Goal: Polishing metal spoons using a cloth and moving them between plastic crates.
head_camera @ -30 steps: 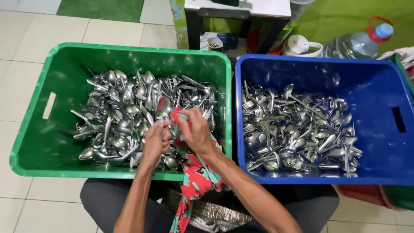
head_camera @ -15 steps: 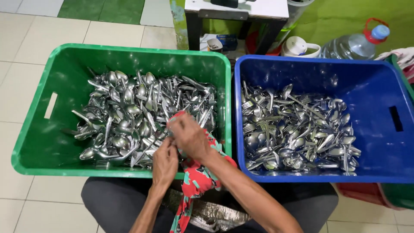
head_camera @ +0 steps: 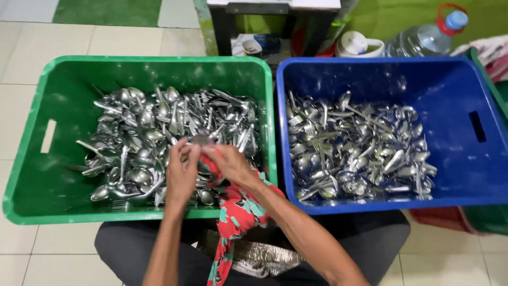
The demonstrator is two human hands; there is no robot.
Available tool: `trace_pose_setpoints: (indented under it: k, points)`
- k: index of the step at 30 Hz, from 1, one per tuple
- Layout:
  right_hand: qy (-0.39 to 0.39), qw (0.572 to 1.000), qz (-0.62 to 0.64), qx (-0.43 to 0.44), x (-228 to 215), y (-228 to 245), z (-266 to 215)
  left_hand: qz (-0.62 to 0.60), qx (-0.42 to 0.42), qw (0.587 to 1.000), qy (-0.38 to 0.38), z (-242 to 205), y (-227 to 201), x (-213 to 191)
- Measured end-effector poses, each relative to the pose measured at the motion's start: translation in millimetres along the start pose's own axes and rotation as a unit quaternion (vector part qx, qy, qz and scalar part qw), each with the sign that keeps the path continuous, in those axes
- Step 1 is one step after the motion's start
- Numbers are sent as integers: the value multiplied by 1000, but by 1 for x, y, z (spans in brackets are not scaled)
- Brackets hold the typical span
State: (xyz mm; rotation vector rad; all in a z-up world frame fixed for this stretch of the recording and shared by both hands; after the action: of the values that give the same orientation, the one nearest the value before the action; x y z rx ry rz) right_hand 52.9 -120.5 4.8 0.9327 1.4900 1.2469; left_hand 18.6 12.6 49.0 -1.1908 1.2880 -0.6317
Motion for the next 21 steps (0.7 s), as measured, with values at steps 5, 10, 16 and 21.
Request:
trace_pose_setpoints:
  k: [5,10,16,21]
  points:
    - [66,993,-96,-11,13,-5,-3,7,168,985,28,77,73,-12]
    - [104,974,-188,75,26,-46,0,-91,-103,970,-198,84,81,-97]
    - [141,960,-222,94,30,-34,-7,-286,-51,957,10,58,-48,2]
    - [-95,955,203,193,-22,-46,11,61,42,990,119,24,-43,48]
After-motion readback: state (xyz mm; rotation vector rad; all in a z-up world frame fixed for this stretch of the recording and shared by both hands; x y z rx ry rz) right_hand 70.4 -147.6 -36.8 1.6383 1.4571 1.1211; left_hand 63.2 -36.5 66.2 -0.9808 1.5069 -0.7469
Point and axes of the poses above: each hand's wrist, its own z-axis towards the middle knuckle, its own x-axis out of the palm, y = z × x, the point moved 9 cm from there along z, towards the middle knuckle, and after that the axes turned 3 degrees about -y, right-handed, at the moved point
